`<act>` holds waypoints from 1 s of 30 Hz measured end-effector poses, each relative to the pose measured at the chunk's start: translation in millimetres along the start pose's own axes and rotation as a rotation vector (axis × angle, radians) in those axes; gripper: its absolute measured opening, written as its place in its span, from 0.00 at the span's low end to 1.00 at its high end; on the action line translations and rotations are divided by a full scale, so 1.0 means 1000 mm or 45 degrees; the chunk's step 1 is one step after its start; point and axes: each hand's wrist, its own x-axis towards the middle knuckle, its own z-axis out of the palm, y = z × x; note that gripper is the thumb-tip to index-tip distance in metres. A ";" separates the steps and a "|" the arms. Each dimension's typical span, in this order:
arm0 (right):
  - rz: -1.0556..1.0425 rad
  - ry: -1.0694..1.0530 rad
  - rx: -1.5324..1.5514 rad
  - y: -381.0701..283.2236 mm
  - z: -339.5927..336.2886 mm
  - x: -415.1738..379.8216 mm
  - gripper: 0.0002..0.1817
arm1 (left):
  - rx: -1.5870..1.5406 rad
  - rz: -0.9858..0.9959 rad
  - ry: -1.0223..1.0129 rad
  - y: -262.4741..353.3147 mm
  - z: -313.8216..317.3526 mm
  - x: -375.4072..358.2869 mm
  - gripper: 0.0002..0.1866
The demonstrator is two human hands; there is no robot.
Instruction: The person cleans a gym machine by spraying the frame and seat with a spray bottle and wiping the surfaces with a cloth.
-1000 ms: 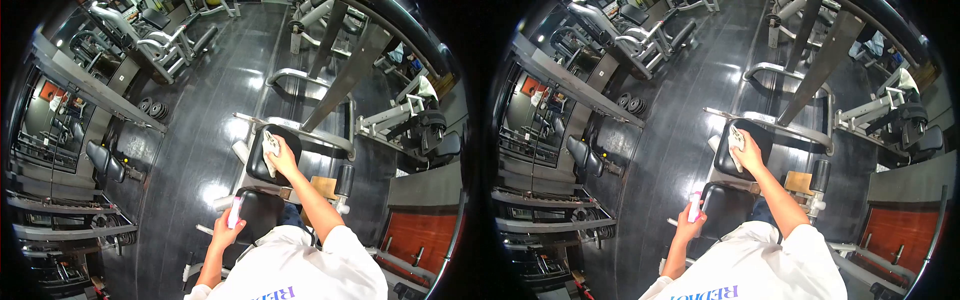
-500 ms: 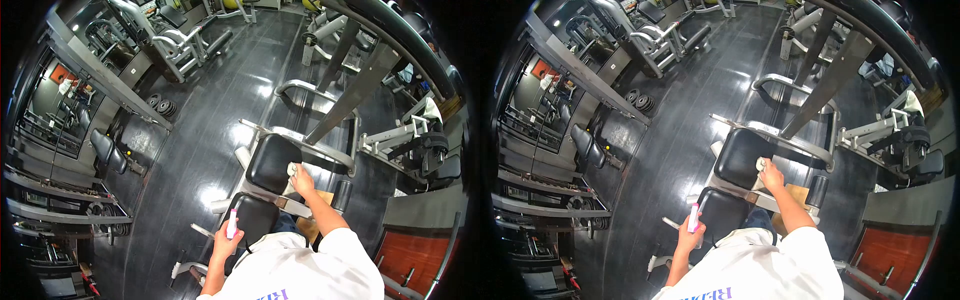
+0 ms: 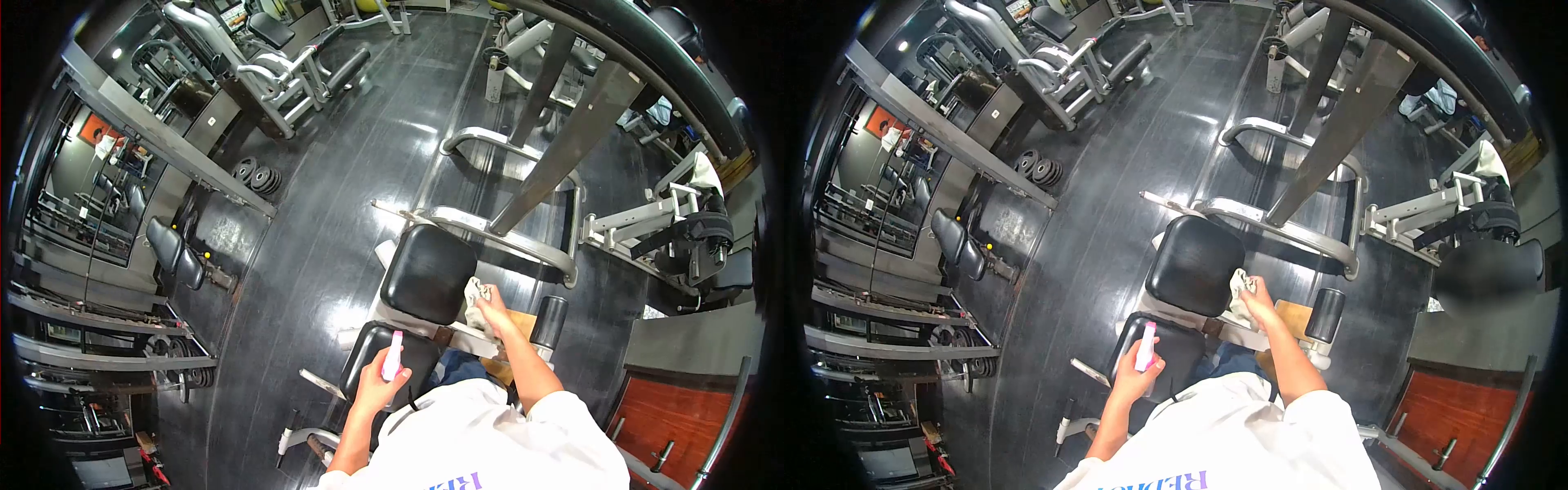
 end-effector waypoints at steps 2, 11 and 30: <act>-0.059 0.034 -0.002 -0.005 -0.002 0.014 0.25 | 0.027 0.006 -0.013 0.007 0.003 0.002 0.28; -0.724 -0.136 -0.233 -0.164 0.063 0.049 0.29 | 0.002 -0.083 0.152 0.007 0.016 -0.011 0.28; -0.508 -0.510 -1.360 -0.001 -0.081 0.058 0.22 | -0.167 -0.166 0.438 0.005 0.071 -0.002 0.28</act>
